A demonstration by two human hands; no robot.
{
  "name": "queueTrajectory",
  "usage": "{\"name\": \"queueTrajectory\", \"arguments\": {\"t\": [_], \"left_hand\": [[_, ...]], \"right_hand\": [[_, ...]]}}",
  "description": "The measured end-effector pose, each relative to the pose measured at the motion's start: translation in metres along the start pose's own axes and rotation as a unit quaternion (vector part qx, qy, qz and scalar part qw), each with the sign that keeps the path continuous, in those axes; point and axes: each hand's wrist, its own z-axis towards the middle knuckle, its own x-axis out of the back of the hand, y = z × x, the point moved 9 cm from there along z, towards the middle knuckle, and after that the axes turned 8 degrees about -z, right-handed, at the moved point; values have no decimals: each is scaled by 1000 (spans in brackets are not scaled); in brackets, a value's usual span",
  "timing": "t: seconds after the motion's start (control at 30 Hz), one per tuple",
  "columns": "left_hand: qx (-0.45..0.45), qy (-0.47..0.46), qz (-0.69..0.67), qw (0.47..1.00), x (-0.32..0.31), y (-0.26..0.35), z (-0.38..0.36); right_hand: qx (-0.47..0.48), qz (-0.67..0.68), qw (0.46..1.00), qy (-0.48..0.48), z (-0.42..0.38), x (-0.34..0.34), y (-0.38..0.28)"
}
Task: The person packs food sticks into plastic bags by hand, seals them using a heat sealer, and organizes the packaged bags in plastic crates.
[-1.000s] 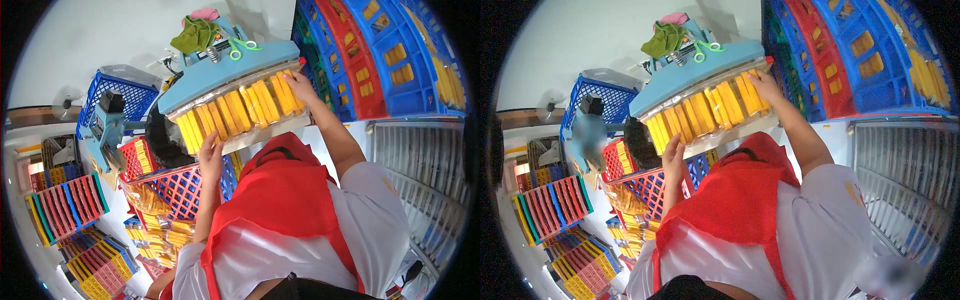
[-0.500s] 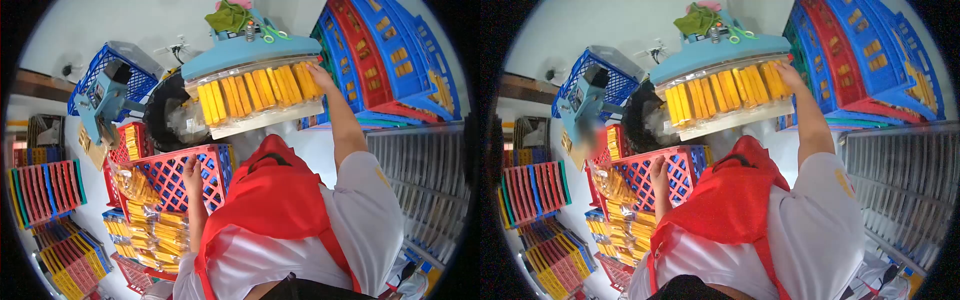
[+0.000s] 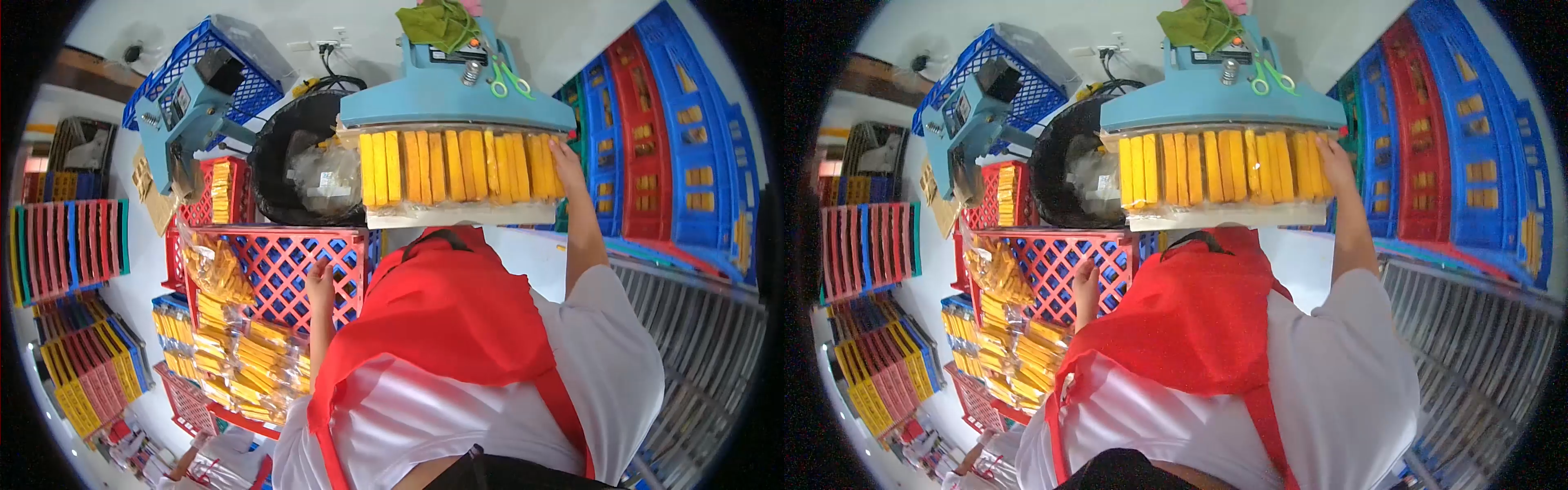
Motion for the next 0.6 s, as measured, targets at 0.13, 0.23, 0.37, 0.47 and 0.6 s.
{"name": "queueTrajectory", "arguments": {"t": [0.13, 0.23, 0.37, 0.47, 0.6], "left_hand": [[57, 27, 51, 997, -5, -58, 7], [22, 1, 195, 981, -1, -92, 10], [64, 83, 236, 966, 25, -82, -7], [167, 187, 148, 957, 57, -115, -36], [252, 277, 151, 915, 85, -143, -108]], "right_hand": [[36, -42, 998, 22, 0, 16, -16], [57, -40, 992, 101, -2, 48, -38], [142, 22, 983, 114, 36, 56, -67], [193, -11, 979, 64, 50, 10, -113], [347, -89, 932, -61, 22, -76, -191]]}}
